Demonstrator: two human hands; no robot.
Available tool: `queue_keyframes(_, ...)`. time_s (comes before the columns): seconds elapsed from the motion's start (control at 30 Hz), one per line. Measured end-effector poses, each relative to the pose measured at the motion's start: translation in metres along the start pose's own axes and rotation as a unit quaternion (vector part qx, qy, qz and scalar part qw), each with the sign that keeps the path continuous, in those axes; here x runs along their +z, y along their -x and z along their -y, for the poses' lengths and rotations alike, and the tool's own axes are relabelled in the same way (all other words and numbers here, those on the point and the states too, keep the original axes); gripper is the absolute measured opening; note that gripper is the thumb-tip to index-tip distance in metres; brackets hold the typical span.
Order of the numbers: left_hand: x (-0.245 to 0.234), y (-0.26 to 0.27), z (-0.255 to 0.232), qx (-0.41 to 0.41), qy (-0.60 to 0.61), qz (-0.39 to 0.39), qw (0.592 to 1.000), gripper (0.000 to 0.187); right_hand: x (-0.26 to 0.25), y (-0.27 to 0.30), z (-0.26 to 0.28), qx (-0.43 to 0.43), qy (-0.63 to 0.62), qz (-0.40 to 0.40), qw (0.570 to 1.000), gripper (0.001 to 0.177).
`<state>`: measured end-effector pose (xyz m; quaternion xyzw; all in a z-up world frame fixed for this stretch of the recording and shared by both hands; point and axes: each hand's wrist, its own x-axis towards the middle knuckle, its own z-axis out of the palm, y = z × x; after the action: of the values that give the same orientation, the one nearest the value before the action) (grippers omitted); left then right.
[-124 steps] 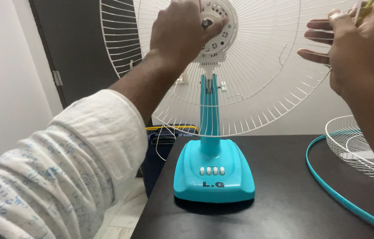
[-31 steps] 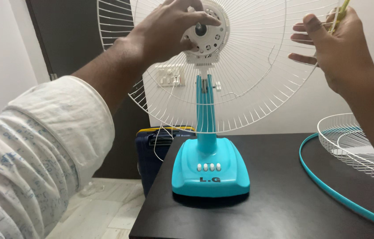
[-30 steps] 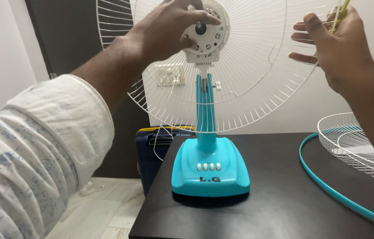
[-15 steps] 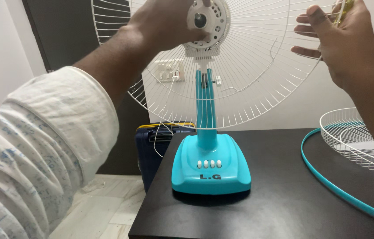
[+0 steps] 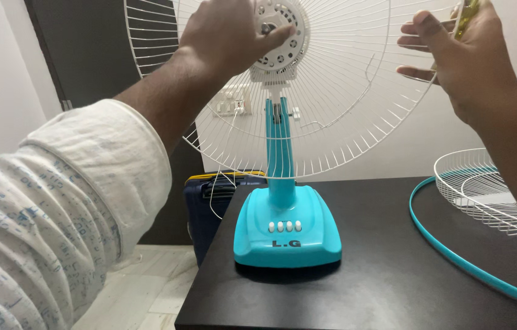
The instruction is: The person disassembles a teal LG table fan on a dark table. They remove the front grille, fan blades, and rear grille, then detach the motor head from the stand and unscrew the base.
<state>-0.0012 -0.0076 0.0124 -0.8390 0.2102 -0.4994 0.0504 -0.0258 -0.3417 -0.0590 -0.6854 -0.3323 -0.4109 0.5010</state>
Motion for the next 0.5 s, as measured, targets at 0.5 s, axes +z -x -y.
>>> queue_keyframes(0.5, -0.008, 0.007, 0.007, 0.176, 0.077, -0.079, 0.978, 0.048, -0.004, 0.002, 0.000, 0.009, 0.042, -0.024, 0.999, 0.066)
